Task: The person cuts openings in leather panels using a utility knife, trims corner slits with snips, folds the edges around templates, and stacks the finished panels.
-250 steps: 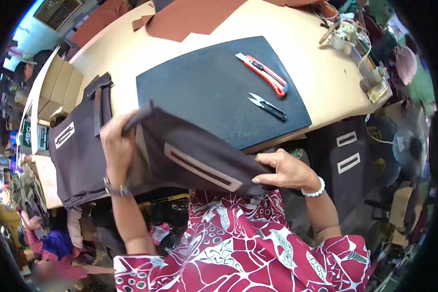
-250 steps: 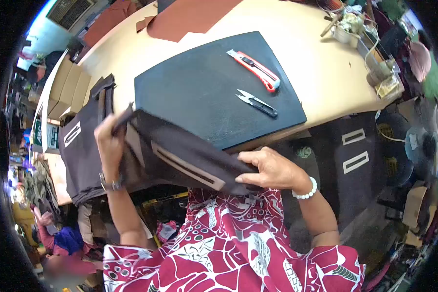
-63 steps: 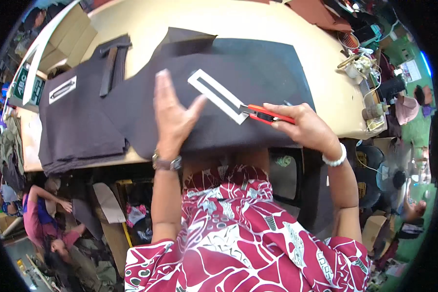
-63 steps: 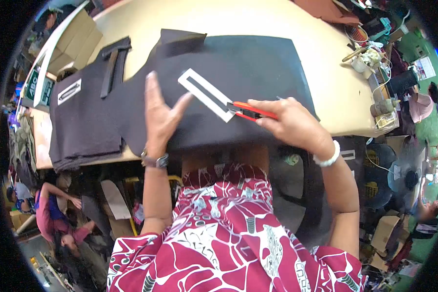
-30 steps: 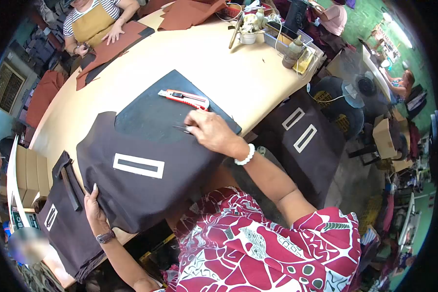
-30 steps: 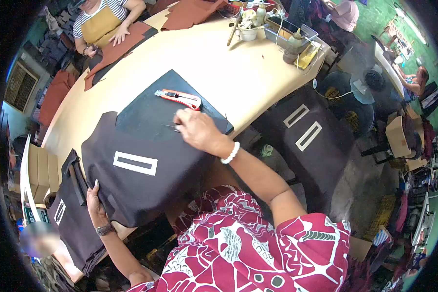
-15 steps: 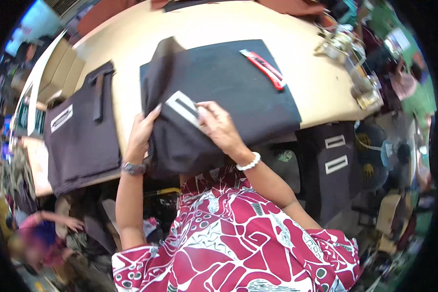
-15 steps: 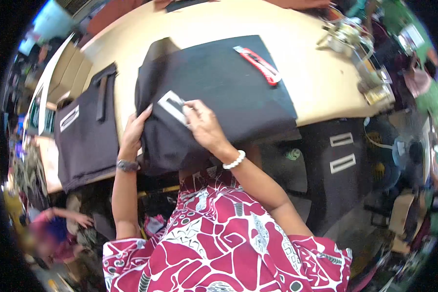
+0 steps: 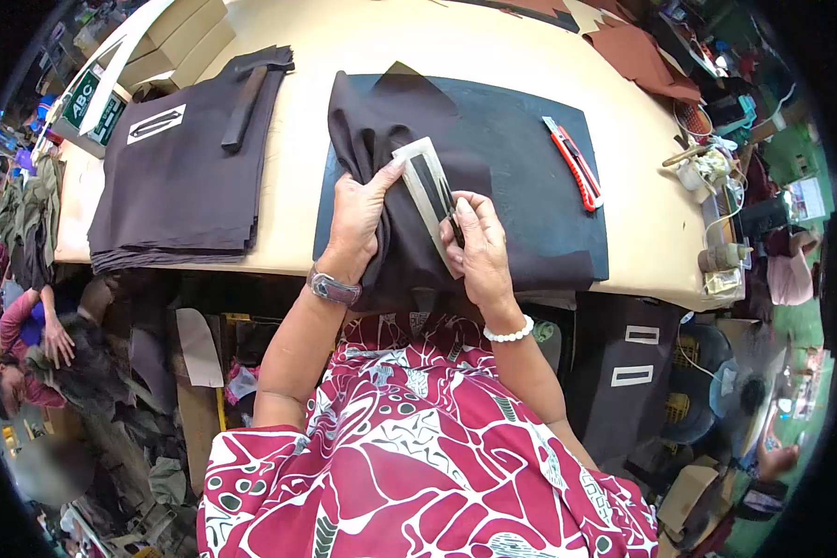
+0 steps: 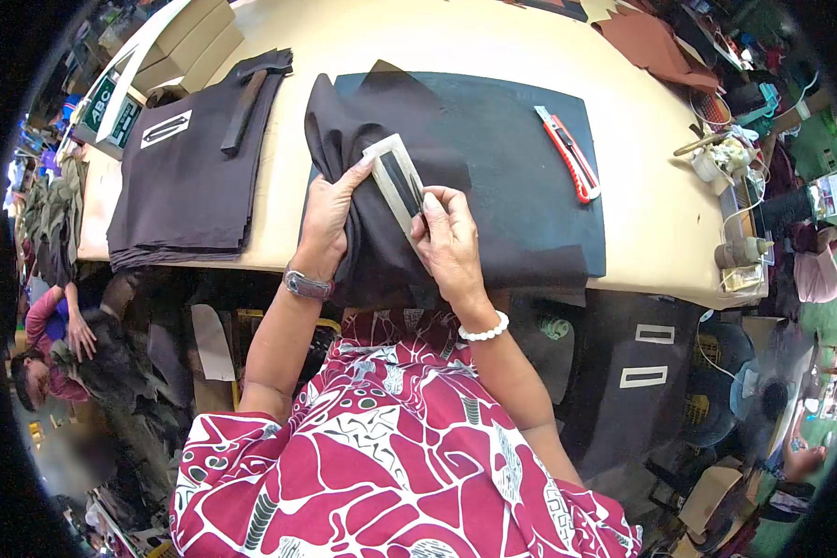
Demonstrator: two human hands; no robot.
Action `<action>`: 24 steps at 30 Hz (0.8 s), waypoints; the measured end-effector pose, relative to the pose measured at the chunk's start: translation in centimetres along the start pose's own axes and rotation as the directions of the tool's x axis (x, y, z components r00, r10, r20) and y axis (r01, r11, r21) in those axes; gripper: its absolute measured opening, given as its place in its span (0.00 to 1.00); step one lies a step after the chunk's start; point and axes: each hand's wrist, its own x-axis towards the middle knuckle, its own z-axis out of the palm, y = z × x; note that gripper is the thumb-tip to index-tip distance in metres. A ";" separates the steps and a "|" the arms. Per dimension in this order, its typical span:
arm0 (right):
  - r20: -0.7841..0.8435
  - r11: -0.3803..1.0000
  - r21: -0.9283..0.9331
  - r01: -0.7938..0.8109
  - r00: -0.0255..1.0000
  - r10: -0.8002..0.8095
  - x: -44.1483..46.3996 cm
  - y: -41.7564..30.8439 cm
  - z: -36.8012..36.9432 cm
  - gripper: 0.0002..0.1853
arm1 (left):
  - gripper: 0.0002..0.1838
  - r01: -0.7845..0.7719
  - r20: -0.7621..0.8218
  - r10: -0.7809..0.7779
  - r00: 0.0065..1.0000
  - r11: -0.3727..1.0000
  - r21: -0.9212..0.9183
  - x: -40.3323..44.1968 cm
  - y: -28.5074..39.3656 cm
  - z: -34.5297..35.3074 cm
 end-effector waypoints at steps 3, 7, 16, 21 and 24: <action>0.020 0.999 -0.036 0.003 1.000 -0.003 0.1 -0.5 -0.4 0.10 | 0.16 -0.008 0.029 0.009 1.000 0.999 -0.051 -0.9 0.9 0.9; 0.048 0.994 -0.104 0.020 0.999 -0.015 0.2 -2.1 -0.7 0.10 | 0.25 0.024 0.070 -0.022 0.997 0.999 -0.028 -0.9 0.9 0.7; 0.103 0.996 -0.088 -0.021 0.994 0.030 0.4 -3.3 -0.9 0.10 | 0.11 0.111 0.041 -0.112 0.993 0.993 0.034 -0.9 0.2 0.5; 0.111 0.998 -0.062 -0.014 0.994 0.021 0.6 -3.3 -0.7 0.09 | 0.12 0.107 0.092 -0.109 0.990 0.994 0.020 -1.8 1.6 1.4; 0.107 0.997 -0.069 -0.018 0.994 0.025 0.6 -3.1 -0.7 0.09 | 0.12 0.096 0.123 -0.099 0.987 0.995 0.026 -1.9 1.7 1.2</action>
